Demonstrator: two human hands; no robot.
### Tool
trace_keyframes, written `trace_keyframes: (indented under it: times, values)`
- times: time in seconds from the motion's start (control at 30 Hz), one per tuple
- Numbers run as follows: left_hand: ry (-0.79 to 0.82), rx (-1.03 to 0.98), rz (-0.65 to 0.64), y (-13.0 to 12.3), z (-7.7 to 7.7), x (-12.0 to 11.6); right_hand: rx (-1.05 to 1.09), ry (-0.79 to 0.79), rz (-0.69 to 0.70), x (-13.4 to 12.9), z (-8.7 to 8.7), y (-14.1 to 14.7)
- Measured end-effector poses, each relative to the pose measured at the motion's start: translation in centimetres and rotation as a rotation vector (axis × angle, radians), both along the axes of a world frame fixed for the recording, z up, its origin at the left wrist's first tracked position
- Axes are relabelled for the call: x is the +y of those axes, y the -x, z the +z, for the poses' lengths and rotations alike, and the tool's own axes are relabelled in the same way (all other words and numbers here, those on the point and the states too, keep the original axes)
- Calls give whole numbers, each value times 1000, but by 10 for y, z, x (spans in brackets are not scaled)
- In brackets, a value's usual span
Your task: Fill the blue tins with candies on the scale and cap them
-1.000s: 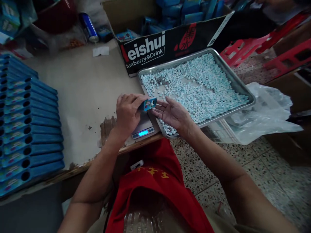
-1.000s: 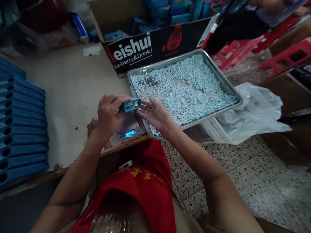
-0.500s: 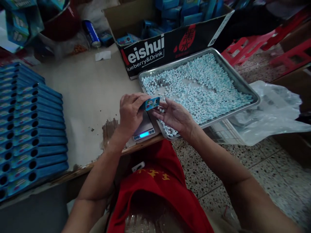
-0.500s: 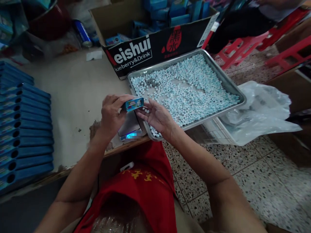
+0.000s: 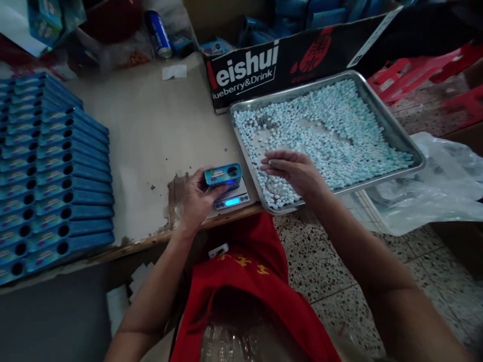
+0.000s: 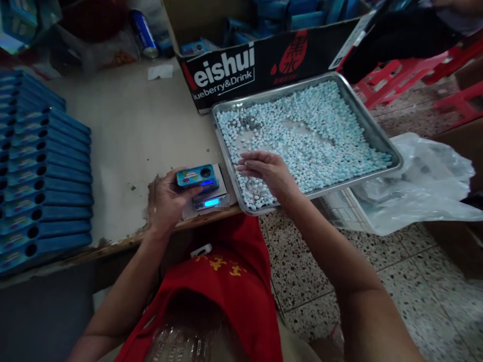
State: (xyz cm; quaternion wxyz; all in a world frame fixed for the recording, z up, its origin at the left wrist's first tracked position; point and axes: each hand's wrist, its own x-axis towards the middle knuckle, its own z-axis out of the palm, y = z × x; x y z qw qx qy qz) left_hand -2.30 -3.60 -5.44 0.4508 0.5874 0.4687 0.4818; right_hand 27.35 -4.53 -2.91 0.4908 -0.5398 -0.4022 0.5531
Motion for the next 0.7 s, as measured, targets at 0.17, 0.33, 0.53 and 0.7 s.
trace_keyframes:
  times: [0.17, 0.33, 0.53, 0.7]
  values:
    - [-100, 14, -36, 12, -7, -9, -942, -337, -141, 1, -8, -33]
    - [-111, 6, 105, 39, 6, -23, -1111, -449, -168, -12, -26, -31]
    - [-172, 57, 376, 56, 28, -35, -1207, -507, -229, -12, -42, -28]
    - [-305, 86, 410, 58, 39, -38, -1190, -433, -170, -7, -41, -30]
